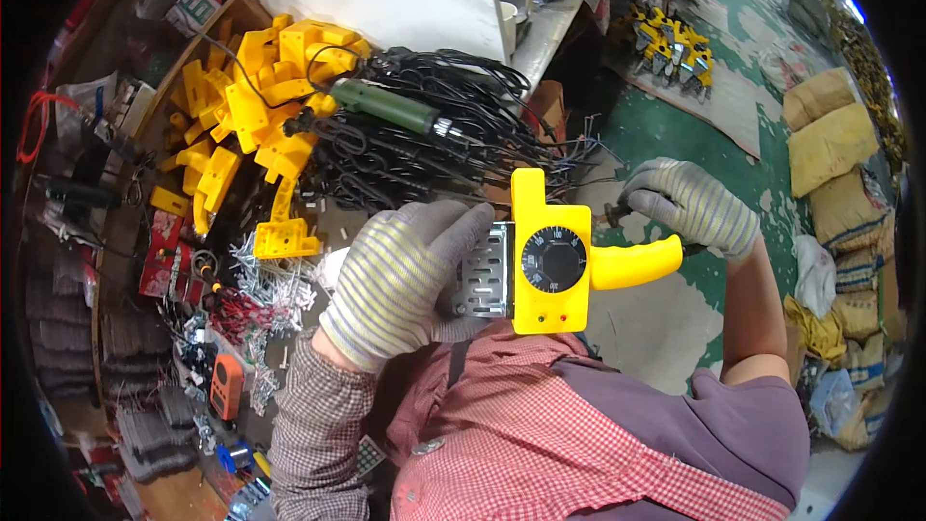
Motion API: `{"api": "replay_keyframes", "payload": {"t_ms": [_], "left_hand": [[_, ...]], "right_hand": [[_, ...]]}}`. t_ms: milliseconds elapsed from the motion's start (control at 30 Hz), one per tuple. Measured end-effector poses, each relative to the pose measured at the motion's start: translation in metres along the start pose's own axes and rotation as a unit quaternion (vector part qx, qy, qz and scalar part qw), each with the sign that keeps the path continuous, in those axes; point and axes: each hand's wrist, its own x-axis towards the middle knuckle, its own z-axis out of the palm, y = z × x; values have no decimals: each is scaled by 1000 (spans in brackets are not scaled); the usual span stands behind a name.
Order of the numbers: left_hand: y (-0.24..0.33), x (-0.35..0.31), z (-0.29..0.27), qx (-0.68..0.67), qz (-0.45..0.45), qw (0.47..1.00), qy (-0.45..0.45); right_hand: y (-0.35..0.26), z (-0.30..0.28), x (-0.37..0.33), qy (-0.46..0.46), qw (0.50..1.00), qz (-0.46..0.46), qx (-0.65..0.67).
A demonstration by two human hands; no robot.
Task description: The person assembles the internal components of a yellow handheld power tool by soldering internal wires to a printed circuit board with a soldering iron, then secures the components within the yellow tool housing using screws and a screwdriver.
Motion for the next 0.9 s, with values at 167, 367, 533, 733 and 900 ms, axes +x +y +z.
{"api": "replay_keyframes", "payload": {"t_ms": [167, 367, 533, 733, 900], "left_hand": [[-3, 26, 28, 40, -38, 995, -87], [-4, 47, 52, -6, -41, 993, -107], [-3, 75, 60, -93, -73, 978, -172], [-11, 78, 42, -65, -9, 996, 55], [-37, 8, 27, 17, -121, 977, 172]], "right_hand": [[19, 13, -21, -101, 940, 66, 318], [24, 22, -28, -133, 972, 28, 193], [44, 18, -41, -106, 974, 59, 190], [134, -11, -54, 9, 962, 100, 254], [206, -36, -26, 275, 879, 227, 316]]}}
